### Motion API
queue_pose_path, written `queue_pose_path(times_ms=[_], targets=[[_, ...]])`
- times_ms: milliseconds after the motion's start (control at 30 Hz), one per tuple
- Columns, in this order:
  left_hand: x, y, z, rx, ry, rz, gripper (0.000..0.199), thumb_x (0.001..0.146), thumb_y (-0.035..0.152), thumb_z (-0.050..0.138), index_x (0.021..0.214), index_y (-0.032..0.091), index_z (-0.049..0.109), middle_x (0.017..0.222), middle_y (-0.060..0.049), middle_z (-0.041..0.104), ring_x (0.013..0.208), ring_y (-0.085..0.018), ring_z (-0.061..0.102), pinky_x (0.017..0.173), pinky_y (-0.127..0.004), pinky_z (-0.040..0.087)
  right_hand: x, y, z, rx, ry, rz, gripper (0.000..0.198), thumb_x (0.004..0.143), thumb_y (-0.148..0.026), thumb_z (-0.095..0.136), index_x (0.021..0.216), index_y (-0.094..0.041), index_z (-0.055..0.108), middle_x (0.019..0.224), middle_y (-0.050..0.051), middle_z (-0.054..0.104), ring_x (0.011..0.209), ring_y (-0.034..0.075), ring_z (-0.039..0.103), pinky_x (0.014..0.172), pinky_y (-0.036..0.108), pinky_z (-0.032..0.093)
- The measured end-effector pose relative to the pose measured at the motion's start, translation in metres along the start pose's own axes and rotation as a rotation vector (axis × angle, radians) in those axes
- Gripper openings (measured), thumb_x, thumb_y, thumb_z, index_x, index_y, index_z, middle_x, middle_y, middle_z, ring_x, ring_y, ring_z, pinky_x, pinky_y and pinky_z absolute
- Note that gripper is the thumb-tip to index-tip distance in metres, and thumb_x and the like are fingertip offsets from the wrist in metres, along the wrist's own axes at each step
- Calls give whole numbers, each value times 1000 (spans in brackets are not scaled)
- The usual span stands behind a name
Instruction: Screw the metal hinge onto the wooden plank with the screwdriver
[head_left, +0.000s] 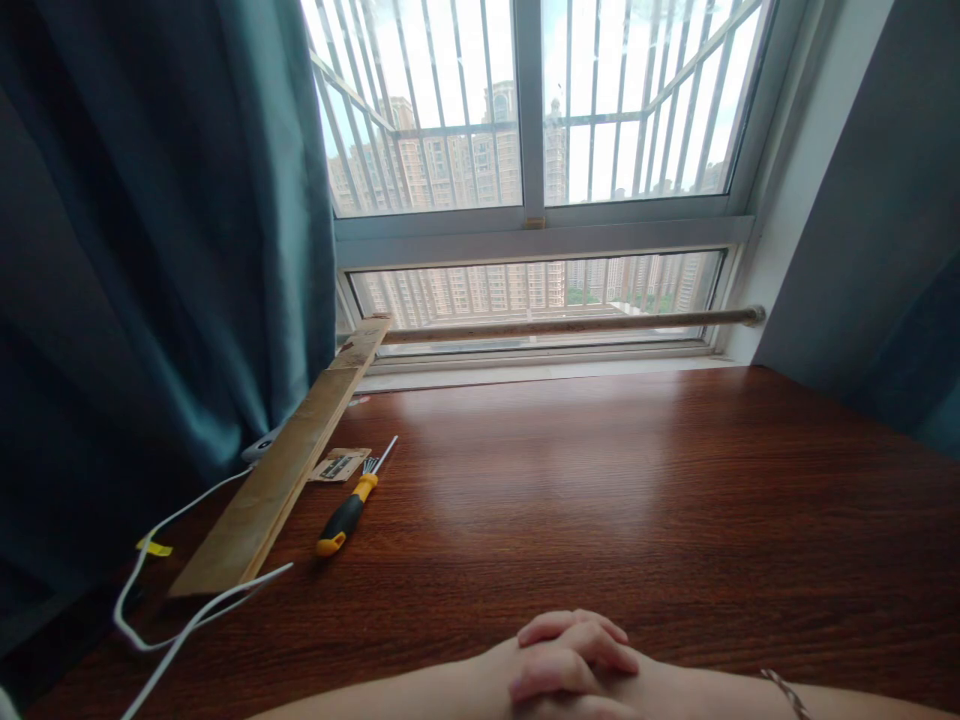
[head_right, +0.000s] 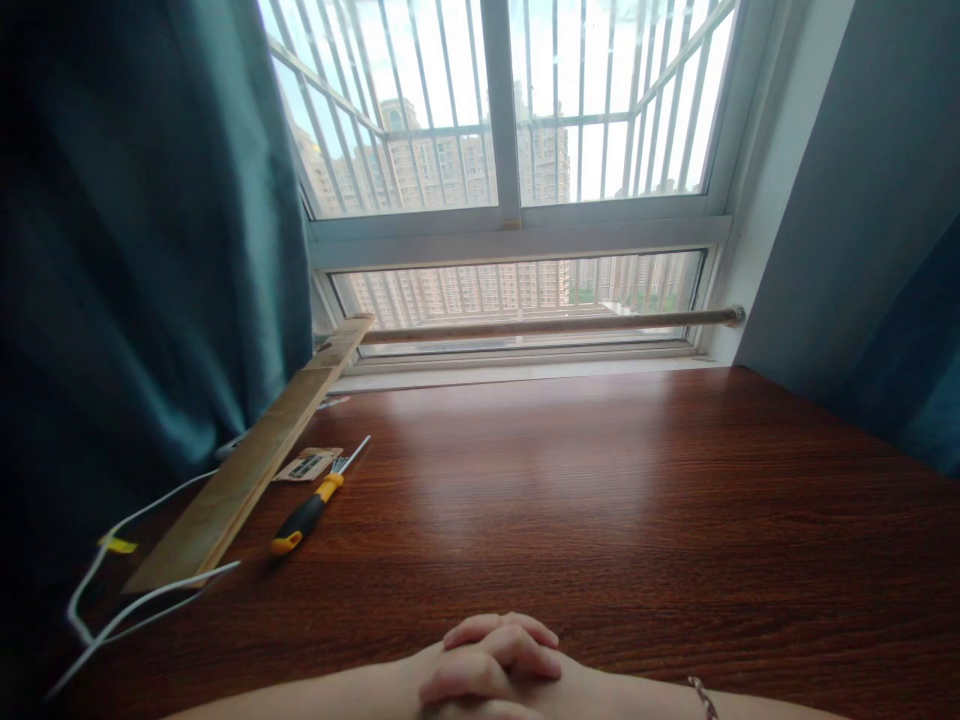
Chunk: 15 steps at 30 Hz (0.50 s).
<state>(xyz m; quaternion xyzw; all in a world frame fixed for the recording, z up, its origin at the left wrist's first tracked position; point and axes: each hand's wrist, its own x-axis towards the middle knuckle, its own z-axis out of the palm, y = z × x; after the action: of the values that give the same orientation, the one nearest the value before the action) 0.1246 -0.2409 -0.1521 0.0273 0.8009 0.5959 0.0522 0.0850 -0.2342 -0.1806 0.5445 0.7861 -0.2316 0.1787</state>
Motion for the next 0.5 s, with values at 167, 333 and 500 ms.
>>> queue_pose_path(times_ms=[167, 333, 500], targets=[[0, 2, -2, -26, -10, -7, 38, 87, 36, 32, 112, 42, 60, 134, 3, 48, 137, -29, 10, 74, -31, 54, -1, -7, -4, -62, 13, 139, 47, 77, -14, 24, 70, -4, 68, 82, 3, 66, 43, 7, 57, 38, 15, 22], [3, 3, -7, -103, -66, -77, 35, 81, 40, 44, 112, 44, 61, 129, 1, 52, 137, -32, 8, 73, -36, 54, -5, -7, -6, -60, 89, 109, 31, 75, -14, 43, 68, -18, 73, 72, 0, 69, 34, 6, 54, 35, 14, 29], [4, 1, -10, -77, -57, -74, 29, 77, 42, 50, 101, 39, 67, 120, -3, 58, 129, -35, 32, 61, -30, 55, -14, 1, -2, 147, 179, 24, 38, 80, -9, 41, 95, -28, 70, 72, 0, 71, 32, 5, 54, 35, 14, 36]])
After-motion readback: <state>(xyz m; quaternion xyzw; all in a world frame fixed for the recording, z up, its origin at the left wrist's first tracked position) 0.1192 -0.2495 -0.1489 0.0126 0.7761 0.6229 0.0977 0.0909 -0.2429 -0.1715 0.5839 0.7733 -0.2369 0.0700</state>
